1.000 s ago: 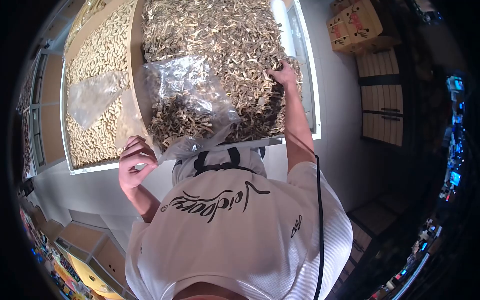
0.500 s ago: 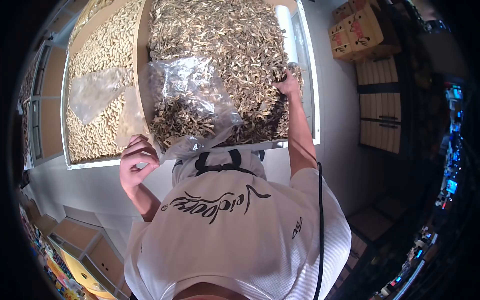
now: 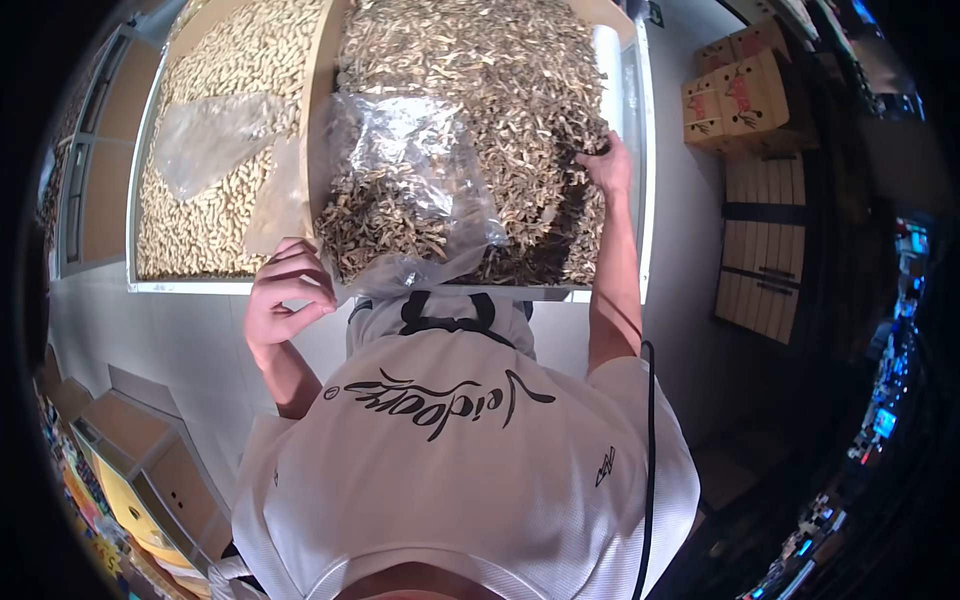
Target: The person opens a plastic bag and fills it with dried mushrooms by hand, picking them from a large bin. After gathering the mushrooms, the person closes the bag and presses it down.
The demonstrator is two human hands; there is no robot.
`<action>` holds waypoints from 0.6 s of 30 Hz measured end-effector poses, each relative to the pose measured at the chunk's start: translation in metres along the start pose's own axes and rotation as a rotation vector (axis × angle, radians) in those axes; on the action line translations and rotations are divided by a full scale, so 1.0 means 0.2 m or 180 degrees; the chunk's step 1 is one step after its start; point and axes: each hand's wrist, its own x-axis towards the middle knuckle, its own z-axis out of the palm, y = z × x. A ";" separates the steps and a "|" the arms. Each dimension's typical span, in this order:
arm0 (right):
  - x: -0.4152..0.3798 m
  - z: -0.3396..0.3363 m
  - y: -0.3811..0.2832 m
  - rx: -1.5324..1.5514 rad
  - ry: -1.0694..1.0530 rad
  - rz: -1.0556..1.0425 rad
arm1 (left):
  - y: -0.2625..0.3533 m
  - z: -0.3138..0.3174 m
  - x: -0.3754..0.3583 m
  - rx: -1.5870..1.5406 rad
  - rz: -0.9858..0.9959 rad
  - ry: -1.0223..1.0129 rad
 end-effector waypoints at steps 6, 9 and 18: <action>-0.06 -0.11 -0.26 0.0759 -0.0176 -0.0569 | 0.01 -0.03 -0.05 0.0007 -0.0010 -0.0010; -0.20 -0.13 -0.51 0.1131 -0.0542 -0.1037 | 0.01 -0.03 -0.06 0.0047 0.0018 0.0037; -0.78 0.24 -1.09 0.0172 -0.2383 -0.2198 | 0.03 -0.05 -0.09 0.0116 0.0056 0.0121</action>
